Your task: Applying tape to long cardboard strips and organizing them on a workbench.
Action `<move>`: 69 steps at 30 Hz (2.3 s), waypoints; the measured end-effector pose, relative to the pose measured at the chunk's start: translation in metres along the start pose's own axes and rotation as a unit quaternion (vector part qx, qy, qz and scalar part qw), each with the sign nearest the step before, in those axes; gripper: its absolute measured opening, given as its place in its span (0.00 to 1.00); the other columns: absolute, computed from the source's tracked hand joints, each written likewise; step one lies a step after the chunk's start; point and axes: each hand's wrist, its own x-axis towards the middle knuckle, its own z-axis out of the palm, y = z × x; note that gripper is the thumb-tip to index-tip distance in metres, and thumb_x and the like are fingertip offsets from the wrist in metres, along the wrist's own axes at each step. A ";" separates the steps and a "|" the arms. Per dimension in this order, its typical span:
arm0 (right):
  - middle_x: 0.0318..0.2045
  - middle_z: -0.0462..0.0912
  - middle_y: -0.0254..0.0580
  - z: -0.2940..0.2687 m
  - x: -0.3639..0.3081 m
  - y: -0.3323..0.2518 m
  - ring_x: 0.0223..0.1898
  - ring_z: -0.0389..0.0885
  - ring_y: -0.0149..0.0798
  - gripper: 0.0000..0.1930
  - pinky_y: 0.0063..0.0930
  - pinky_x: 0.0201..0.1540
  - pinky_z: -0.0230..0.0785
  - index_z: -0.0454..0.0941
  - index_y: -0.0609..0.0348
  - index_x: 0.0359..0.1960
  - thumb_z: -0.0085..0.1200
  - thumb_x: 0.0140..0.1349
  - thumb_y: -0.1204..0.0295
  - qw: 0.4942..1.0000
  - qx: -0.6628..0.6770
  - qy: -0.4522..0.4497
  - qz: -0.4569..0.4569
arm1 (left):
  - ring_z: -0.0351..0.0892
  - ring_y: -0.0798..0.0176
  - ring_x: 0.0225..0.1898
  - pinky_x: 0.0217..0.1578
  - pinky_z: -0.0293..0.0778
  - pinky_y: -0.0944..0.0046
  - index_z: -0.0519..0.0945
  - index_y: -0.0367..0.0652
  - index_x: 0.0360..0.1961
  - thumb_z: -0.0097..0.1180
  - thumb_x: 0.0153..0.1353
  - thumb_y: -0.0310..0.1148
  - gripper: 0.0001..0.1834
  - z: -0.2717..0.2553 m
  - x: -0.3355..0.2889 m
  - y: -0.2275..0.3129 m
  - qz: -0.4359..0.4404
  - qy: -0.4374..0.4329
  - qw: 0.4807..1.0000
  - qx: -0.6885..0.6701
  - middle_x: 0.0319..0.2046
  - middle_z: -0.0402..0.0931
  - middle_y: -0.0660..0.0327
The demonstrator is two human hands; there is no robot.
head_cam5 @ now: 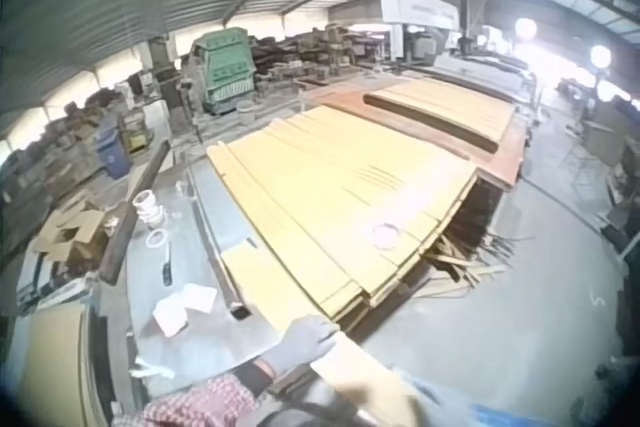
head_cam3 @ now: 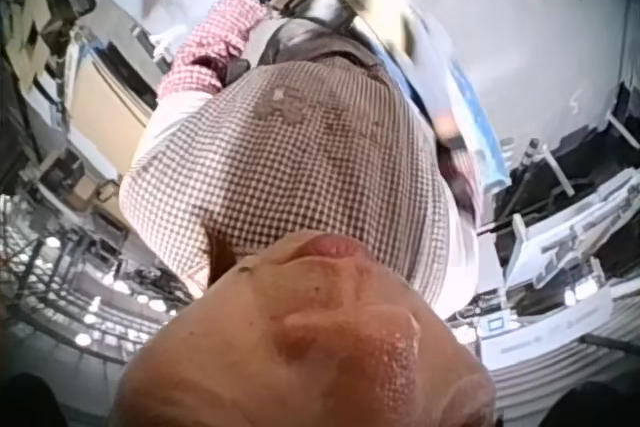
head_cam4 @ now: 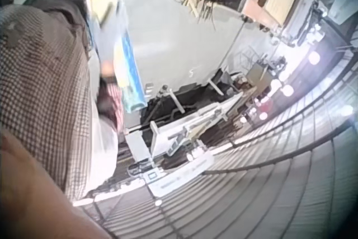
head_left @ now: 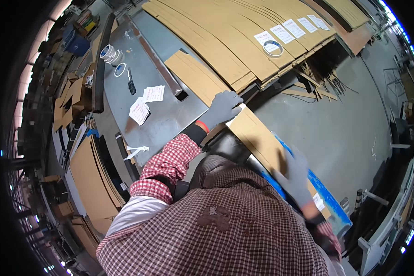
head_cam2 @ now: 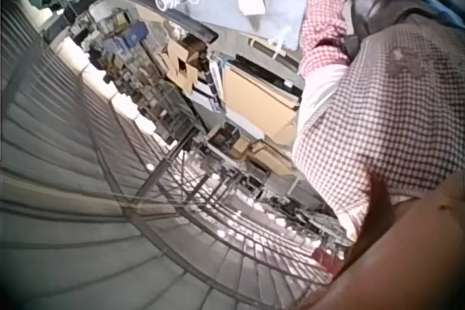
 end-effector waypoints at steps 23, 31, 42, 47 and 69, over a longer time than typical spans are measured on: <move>0.58 0.71 0.65 0.148 0.089 -0.006 0.46 0.73 0.60 0.44 0.53 0.49 0.66 0.71 0.58 0.62 0.63 0.34 0.63 0.990 -0.082 0.111 0.003 | 0.78 0.44 0.34 0.34 0.73 0.48 0.78 0.41 0.30 0.49 0.62 0.35 0.10 0.037 0.007 0.018 -0.040 0.005 0.998 -0.038 0.29 0.77 0.50; 0.63 0.67 0.63 0.134 0.095 -0.015 0.54 0.71 0.63 0.45 0.56 0.54 0.64 0.66 0.56 0.66 0.66 0.42 0.57 0.994 -0.095 -0.006 0.056 | 0.80 0.43 0.35 0.35 0.74 0.45 0.79 0.44 0.35 0.52 0.59 0.37 0.09 0.000 -0.180 -0.001 -0.113 -0.318 0.940 0.046 0.32 0.80 0.49; 0.49 0.81 0.55 0.138 0.174 0.114 0.51 0.79 0.44 0.22 0.34 0.57 0.69 0.76 0.63 0.56 0.57 0.63 0.65 0.914 0.283 -0.192 0.220 | 0.79 0.48 0.32 0.36 0.74 0.50 0.80 0.38 0.36 0.44 0.68 0.37 0.15 0.269 -0.154 -0.016 -0.195 -0.126 0.940 -0.249 0.28 0.78 0.50; 0.47 0.85 0.40 0.193 0.198 0.117 0.46 0.79 0.32 0.16 0.29 0.51 0.72 0.80 0.63 0.53 0.54 0.66 0.69 0.812 0.428 -0.396 -0.017 | 0.78 0.54 0.31 0.34 0.74 0.56 0.79 0.40 0.36 0.42 0.70 0.37 0.15 0.310 -0.131 -0.002 -0.522 0.044 0.443 -0.727 0.27 0.77 0.55; 0.25 0.80 0.30 0.153 0.224 0.165 0.26 0.75 0.25 0.07 0.22 0.28 0.68 0.82 0.58 0.31 0.54 0.64 0.71 0.818 0.456 -0.311 0.164 | 0.75 0.60 0.30 0.33 0.72 0.60 0.84 0.53 0.45 0.58 0.57 0.37 0.14 0.011 0.000 -0.010 0.023 -0.008 0.999 0.037 0.50 0.81 0.70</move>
